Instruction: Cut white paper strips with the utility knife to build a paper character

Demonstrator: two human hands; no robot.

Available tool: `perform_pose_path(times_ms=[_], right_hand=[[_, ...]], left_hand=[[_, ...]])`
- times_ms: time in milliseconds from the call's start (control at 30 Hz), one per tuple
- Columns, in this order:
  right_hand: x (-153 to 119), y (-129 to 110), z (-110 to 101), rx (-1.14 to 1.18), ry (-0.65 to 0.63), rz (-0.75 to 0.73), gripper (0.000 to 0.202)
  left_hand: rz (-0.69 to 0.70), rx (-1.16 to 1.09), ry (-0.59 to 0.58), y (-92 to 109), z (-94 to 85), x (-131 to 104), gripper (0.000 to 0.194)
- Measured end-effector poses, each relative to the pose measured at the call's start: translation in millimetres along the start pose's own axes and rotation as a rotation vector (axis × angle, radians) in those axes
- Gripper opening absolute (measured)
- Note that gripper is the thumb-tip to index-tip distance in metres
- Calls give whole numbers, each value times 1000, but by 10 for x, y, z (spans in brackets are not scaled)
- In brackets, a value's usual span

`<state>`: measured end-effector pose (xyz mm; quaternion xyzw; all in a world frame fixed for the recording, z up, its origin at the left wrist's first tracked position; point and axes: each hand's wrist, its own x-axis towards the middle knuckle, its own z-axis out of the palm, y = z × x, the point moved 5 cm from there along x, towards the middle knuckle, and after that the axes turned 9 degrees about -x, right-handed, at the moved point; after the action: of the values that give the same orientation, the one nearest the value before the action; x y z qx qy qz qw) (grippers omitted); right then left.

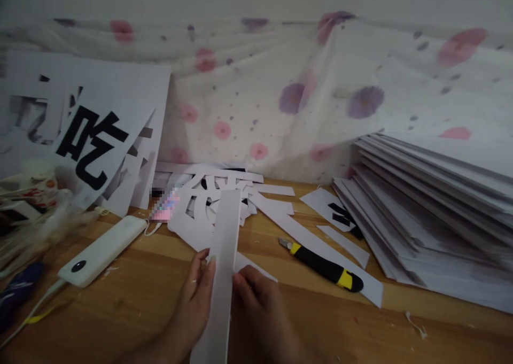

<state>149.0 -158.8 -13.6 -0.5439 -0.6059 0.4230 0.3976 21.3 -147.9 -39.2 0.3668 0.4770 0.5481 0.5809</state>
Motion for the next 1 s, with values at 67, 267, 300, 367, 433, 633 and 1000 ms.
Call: perform_pose_path(times_ms=[67, 267, 300, 367, 433, 633, 1000], right_hand=[[-44, 59, 119, 20, -20, 3, 44], [-110, 123, 192, -203, -10, -19, 50], [-128, 97, 194, -217, -11, -34, 50], [-174, 23, 202, -225, -13, -71, 46], [-219, -43, 218, -225, -16, -103, 41], [-212, -22, 247, -136, -127, -116, 35], [-123, 33, 8, -409, -66, -95, 33]], left_hand=[[43, 17, 41, 36, -39, 40, 60], [131, 97, 81, 64, -95, 63, 54], [122, 96, 95, 55, -105, 67, 55], [115, 85, 139, 54, -133, 79, 57], [121, 77, 181, 79, -152, 87, 59], [53, 18, 129, 143, -77, 56, 62], [125, 41, 234, 43, -239, 209, 54]])
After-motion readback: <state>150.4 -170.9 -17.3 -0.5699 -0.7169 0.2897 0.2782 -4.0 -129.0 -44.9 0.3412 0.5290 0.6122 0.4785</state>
